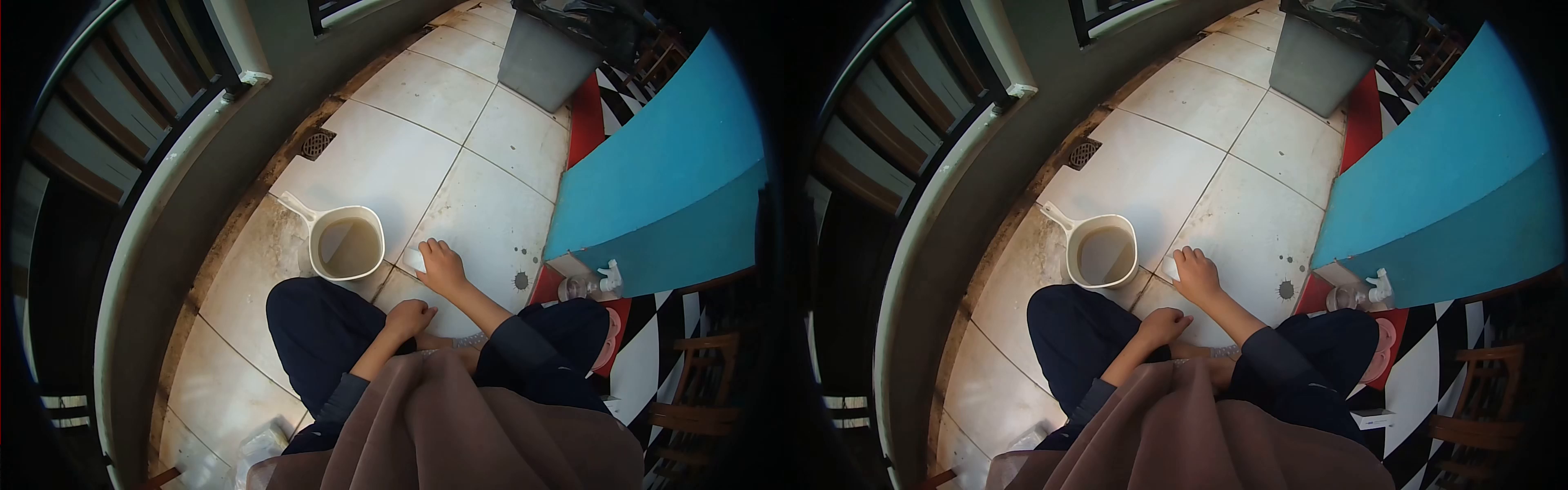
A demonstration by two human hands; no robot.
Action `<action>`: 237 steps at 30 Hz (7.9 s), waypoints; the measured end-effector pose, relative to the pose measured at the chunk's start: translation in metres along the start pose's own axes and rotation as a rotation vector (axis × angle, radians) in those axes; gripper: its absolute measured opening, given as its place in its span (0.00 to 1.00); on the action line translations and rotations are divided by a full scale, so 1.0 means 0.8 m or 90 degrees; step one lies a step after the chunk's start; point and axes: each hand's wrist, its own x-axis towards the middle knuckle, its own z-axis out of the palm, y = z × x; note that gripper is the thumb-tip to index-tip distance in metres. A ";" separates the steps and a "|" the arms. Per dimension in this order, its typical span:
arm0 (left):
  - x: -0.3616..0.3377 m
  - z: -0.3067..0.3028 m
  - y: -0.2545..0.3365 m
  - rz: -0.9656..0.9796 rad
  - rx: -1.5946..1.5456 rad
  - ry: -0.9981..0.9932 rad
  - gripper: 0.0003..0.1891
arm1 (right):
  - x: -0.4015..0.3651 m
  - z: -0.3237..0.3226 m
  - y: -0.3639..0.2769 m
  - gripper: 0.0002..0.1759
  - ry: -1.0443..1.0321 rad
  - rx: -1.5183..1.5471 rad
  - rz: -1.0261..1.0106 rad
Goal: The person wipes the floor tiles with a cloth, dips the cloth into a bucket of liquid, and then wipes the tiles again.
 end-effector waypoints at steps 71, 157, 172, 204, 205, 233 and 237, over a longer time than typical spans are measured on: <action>0.006 -0.001 0.011 0.006 0.074 -0.117 0.23 | -0.094 -0.043 0.031 0.26 -0.087 -0.021 0.078; 0.013 0.007 0.008 -0.011 0.077 -0.090 0.21 | 0.137 -0.009 0.127 0.24 -0.040 -0.080 0.426; 0.010 0.006 0.020 -0.018 0.084 -0.098 0.22 | 0.028 -0.003 0.064 0.24 0.021 -0.053 0.339; 0.010 0.013 0.006 0.002 0.078 -0.079 0.23 | 0.137 -0.004 0.107 0.25 -0.057 -0.091 0.406; 0.011 0.012 0.006 0.005 0.081 -0.078 0.23 | 0.130 -0.005 0.105 0.26 -0.067 -0.096 0.398; 0.007 0.014 0.005 0.018 0.070 -0.067 0.23 | 0.027 -0.011 0.025 0.26 -0.117 -0.084 0.274; 0.006 0.006 0.015 0.012 0.074 -0.087 0.23 | -0.012 -0.012 0.002 0.25 -0.083 -0.072 0.299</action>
